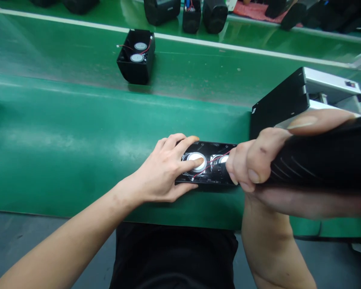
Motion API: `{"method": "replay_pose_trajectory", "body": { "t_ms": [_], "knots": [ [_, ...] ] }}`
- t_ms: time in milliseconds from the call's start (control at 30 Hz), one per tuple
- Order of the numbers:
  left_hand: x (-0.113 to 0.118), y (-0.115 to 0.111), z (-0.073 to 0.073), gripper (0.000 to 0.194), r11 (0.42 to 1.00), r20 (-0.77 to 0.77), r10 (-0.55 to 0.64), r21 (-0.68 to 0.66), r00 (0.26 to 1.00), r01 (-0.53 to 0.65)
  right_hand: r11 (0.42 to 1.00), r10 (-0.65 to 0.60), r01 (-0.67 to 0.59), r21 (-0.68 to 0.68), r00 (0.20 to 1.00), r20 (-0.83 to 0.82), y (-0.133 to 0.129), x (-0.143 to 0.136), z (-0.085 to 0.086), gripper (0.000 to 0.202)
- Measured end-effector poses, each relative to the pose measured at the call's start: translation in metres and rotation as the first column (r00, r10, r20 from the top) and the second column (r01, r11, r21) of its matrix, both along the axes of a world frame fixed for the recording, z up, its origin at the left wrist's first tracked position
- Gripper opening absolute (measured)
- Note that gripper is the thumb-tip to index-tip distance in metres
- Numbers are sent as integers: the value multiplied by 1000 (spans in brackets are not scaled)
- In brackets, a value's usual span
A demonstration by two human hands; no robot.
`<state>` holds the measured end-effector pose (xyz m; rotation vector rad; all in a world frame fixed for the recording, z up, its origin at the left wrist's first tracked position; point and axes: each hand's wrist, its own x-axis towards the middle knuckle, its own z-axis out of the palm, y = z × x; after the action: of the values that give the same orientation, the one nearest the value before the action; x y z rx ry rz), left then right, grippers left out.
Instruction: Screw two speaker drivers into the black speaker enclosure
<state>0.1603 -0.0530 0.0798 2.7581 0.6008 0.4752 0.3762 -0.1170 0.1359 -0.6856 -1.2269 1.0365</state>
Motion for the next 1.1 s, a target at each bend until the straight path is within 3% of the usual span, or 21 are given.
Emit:
{"method": "replay_pose_trajectory", "body": {
  "t_ms": [67,233,400,533,667,867,1033,1100],
  "knots": [
    [0,0,0,44,1000,3,-4,-4,1000,4,992,-97,101,70,994,-55,0,-12,1,33],
    [2,0,1,46,1000,-5,-8,-8,1000,8,994,35,-33,105,999,-17,1,-19,-3,42],
    [2,-1,2,44,1000,-5,-6,-14,1000,6,995,-55,55,81,998,-9,1,-22,-9,25],
    [2,-2,1,43,1000,6,-8,-6,1000,8,986,-44,63,155,991,-125,7,-25,-11,48],
    [2,-2,0,43,1000,9,-8,-17,1000,8,984,-31,55,169,990,-139,10,-24,-14,66],
    [0,-2,0,45,999,-2,-1,-38,1000,1,981,-8,48,189,979,-205,8,-25,-18,61],
    [0,-2,-1,46,1000,18,-8,-29,1000,8,978,6,35,208,981,-192,7,-23,-23,30],
    [1,-2,-2,45,1000,28,3,-28,1000,-2,984,-4,37,174,983,-182,5,-21,-24,32]
  ]
}}
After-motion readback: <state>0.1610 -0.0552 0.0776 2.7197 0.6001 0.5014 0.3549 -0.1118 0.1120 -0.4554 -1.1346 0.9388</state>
